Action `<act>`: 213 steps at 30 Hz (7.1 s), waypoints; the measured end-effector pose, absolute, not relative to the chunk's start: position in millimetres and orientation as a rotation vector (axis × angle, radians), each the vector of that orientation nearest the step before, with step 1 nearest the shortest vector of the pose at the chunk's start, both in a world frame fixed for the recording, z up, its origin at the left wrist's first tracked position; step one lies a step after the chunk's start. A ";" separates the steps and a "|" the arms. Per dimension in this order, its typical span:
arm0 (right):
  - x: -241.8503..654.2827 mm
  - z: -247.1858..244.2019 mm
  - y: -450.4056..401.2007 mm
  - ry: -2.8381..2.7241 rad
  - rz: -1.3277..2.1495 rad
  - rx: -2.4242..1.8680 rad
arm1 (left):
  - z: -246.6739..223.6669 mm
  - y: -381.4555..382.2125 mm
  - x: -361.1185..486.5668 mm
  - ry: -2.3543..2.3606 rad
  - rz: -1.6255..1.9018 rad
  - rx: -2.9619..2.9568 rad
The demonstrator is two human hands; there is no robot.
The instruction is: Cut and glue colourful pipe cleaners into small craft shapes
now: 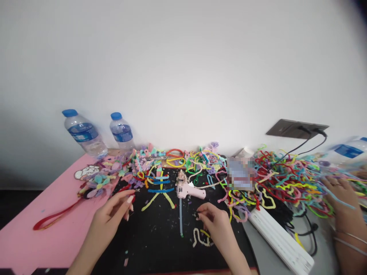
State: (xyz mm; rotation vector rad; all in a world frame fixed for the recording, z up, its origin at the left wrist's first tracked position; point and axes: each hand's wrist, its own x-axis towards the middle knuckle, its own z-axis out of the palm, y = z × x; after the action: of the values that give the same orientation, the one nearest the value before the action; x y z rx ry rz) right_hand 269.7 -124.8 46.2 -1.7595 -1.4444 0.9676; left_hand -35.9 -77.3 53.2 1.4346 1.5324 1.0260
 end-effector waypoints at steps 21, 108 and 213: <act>341.5 50.3 -170.6 -1.865 0.731 -1.897 | 42.2 -87.1 -27.0 1.593 0.757 1.538; 203.9 48.4 -120.8 -0.677 1.636 -1.133 | 35.7 -109.7 51.5 0.918 0.914 0.768; 218.8 38.5 -106.7 -0.923 1.462 -1.252 | 37.0 -77.7 52.5 1.055 0.928 0.820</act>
State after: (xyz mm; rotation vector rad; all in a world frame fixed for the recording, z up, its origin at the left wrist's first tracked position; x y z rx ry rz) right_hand 218.8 -106.7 38.5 -1.2517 -0.9230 1.4616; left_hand 52.5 -77.7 37.0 0.8200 1.0550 0.9285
